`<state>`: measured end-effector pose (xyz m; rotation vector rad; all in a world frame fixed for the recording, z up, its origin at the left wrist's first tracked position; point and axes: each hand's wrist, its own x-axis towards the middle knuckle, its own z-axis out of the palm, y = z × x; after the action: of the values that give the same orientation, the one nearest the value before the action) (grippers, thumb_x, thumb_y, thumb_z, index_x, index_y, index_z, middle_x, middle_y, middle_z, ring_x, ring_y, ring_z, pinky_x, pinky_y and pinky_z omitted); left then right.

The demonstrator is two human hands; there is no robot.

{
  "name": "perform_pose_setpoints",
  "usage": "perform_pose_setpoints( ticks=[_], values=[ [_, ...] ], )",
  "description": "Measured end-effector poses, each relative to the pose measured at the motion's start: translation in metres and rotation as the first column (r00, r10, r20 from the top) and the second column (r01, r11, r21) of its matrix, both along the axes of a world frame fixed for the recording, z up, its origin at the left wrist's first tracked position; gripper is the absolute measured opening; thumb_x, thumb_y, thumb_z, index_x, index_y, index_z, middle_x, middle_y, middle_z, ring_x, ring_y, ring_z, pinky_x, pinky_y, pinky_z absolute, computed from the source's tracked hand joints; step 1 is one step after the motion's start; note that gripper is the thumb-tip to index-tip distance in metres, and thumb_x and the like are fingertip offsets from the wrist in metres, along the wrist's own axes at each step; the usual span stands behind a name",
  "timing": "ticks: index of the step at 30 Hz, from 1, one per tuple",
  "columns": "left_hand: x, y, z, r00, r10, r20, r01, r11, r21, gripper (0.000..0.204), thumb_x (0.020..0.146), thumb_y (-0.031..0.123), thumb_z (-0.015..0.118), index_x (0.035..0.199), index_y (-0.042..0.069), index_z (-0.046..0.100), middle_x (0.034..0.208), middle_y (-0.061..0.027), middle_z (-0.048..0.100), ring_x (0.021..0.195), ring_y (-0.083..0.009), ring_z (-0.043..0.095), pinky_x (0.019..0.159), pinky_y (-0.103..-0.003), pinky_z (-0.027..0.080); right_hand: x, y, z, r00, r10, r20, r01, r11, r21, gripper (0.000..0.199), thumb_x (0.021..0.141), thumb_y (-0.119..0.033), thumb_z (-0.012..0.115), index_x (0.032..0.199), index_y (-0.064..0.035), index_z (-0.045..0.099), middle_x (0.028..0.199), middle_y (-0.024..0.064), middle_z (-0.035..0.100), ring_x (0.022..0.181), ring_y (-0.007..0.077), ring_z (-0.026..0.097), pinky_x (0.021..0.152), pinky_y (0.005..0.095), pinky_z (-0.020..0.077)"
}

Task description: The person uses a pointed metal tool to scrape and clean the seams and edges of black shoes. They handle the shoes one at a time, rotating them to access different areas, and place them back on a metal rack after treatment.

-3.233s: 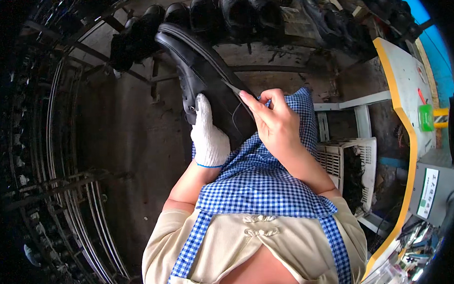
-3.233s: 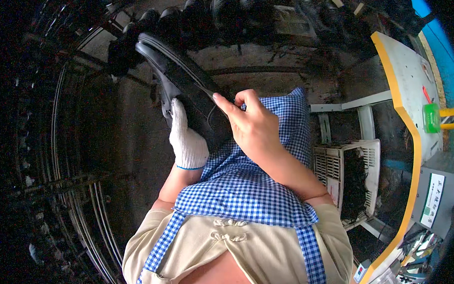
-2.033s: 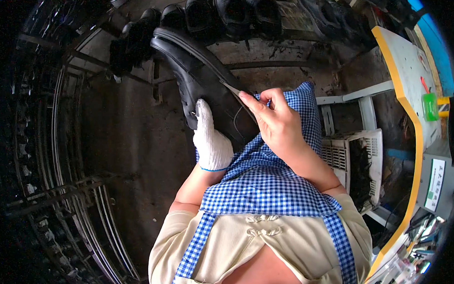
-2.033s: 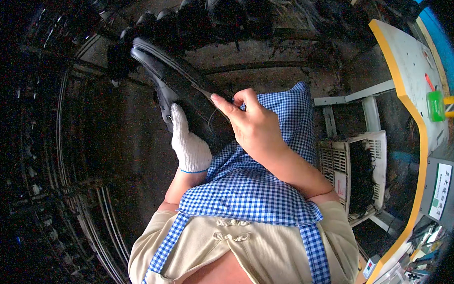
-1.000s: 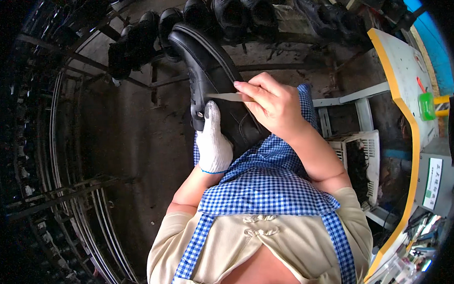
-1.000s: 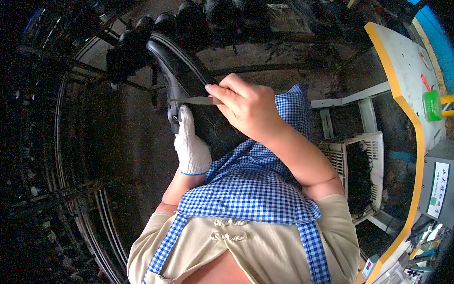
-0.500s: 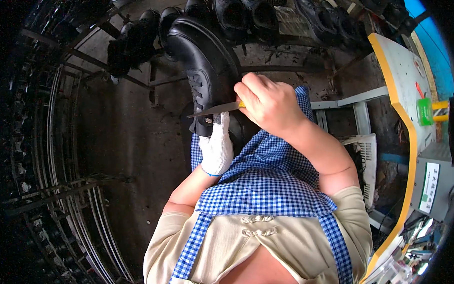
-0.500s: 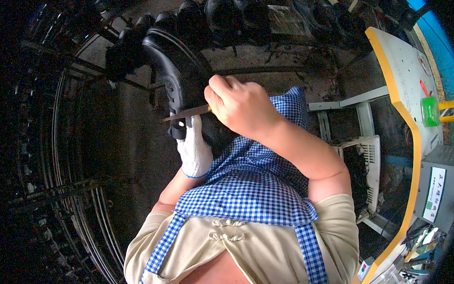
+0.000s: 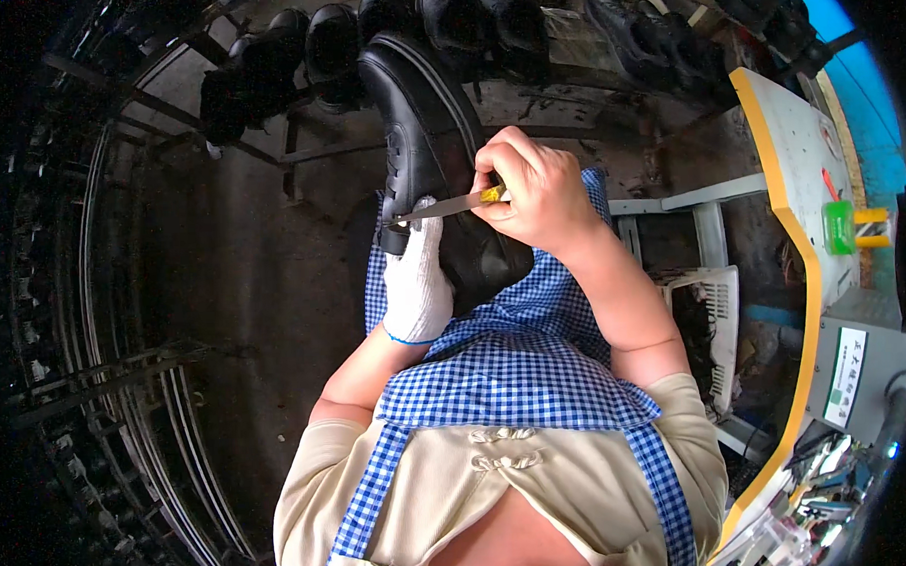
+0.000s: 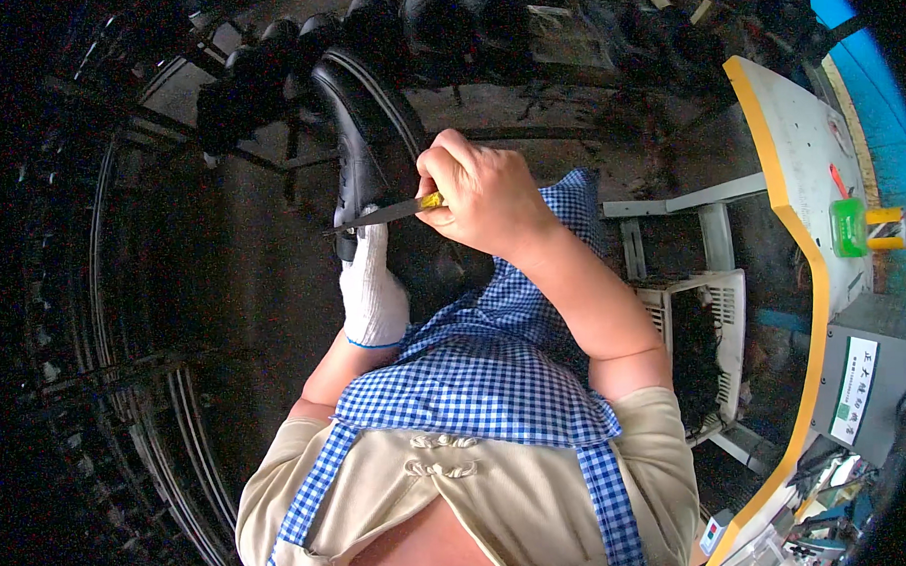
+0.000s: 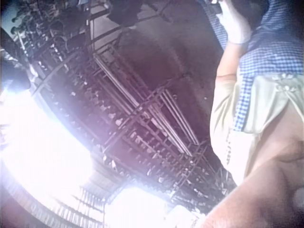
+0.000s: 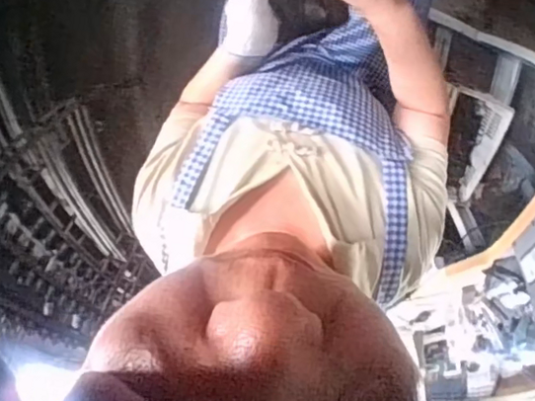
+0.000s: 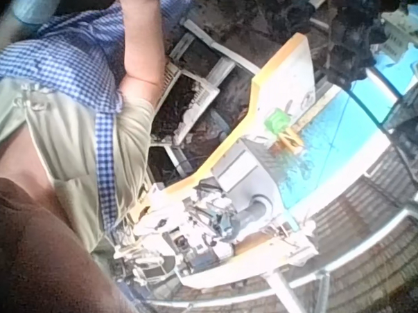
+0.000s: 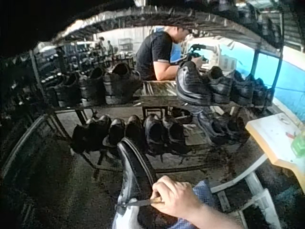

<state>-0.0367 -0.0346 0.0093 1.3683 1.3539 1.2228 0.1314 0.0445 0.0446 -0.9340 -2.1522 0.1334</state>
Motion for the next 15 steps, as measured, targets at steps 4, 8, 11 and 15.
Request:
perform_pose_setpoints(
  ticks=[4,8,11,15],
  values=[
    [0.012,0.003,0.016,0.81,0.057,0.583,0.05,0.985,-0.165,0.036,0.098,0.015,0.05,0.133,0.004,0.051,0.121,-0.0107,0.061,0.108,-0.0194,0.061,0.091,-0.032,0.051,0.004,-0.002,-0.004,1.0,0.016,-0.027,-0.016,1.0,-0.016,0.035,0.061,-0.004,0.08,0.084,-0.0083,0.053,0.079,0.0046,0.059,0.06,0.02,0.062,0.052,0.0309,0.0495],
    [0.009,0.001,0.012,0.694,0.0,0.72,0.175,0.97,-0.168,0.037,0.102,0.025,0.049,0.131,0.003,0.052,0.122,-0.0103,0.061,0.106,-0.0187,0.063,0.09,-0.032,0.054,0.007,-0.005,-0.003,0.997,0.034,-0.063,-0.035,0.999,-0.016,0.036,0.061,-0.001,0.08,0.084,-0.0084,0.053,0.078,0.0045,0.058,0.06,0.0198,0.062,0.051,0.0307,0.0492],
    [0.011,0.006,0.026,0.707,0.119,0.697,0.156,0.935,-0.318,0.038,0.102,0.028,0.049,0.131,0.003,0.052,0.122,-0.0108,0.061,0.105,-0.0197,0.064,0.09,-0.032,0.054,0.009,-0.009,-0.003,0.999,0.037,-0.035,-0.038,0.998,-0.045,0.035,0.064,-0.009,0.08,0.085,-0.0093,0.052,0.079,0.0044,0.057,0.062,0.0217,0.063,0.052,0.0329,0.0501],
    [0.012,0.007,0.031,0.694,0.119,0.71,0.141,0.945,-0.296,0.039,0.102,0.029,0.049,0.132,0.003,0.051,0.122,-0.0113,0.061,0.105,-0.0201,0.065,0.09,-0.033,0.054,0.012,-0.015,0.0,0.998,0.063,0.02,-0.06,0.991,-0.119,0.034,0.063,-0.005,0.08,0.083,-0.008,0.053,0.075,0.0052,0.058,0.061,0.0205,0.063,0.052,0.0311,0.0494]
  ],
)
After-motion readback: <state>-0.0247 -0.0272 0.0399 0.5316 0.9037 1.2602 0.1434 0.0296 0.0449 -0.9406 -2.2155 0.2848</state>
